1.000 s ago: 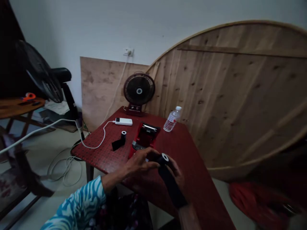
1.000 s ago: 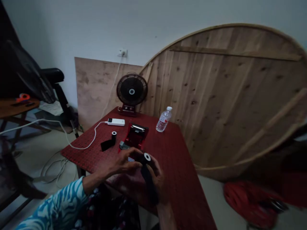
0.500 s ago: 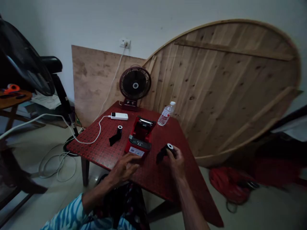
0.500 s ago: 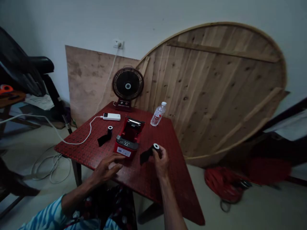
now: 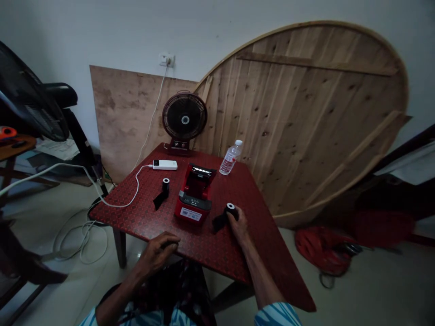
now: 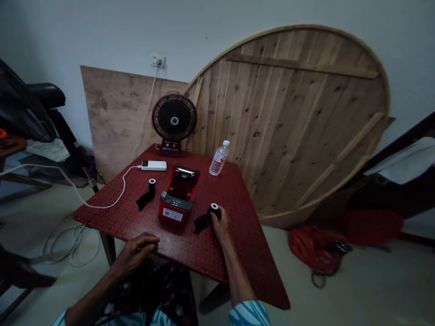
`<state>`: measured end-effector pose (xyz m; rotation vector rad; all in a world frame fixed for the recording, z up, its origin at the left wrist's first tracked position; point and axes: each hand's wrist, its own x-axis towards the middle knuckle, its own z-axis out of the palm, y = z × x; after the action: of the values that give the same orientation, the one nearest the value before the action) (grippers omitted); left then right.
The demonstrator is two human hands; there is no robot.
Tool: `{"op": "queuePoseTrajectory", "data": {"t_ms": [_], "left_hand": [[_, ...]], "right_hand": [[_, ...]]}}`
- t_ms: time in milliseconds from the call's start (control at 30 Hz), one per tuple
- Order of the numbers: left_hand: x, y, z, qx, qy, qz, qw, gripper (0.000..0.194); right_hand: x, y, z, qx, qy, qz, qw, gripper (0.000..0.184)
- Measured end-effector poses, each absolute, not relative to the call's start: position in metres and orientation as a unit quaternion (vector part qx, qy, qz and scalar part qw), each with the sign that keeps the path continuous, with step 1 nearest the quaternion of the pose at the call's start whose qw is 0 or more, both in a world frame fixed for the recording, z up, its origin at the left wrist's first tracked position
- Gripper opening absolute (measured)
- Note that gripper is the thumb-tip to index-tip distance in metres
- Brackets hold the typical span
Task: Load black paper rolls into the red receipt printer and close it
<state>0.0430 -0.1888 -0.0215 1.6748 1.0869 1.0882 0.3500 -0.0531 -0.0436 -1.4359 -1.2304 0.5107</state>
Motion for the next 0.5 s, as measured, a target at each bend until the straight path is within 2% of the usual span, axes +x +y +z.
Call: {"op": "queuePoseTrajectory", "data": {"t_ms": [300,500], "left_hand": [[0.045,-0.191,-0.027,0.693,0.414,0.439,0.394,0.024],[0.05,-0.193,-0.025,0.709,0.393,0.447,0.378,0.024]], "right_hand": [[0.387,-0.119,-0.044,-0.639,-0.522,0.253,0.504,0.067],[0.414,-0.179,-0.056,-0.674,-0.564,0.152,0.452,0.055]]}}
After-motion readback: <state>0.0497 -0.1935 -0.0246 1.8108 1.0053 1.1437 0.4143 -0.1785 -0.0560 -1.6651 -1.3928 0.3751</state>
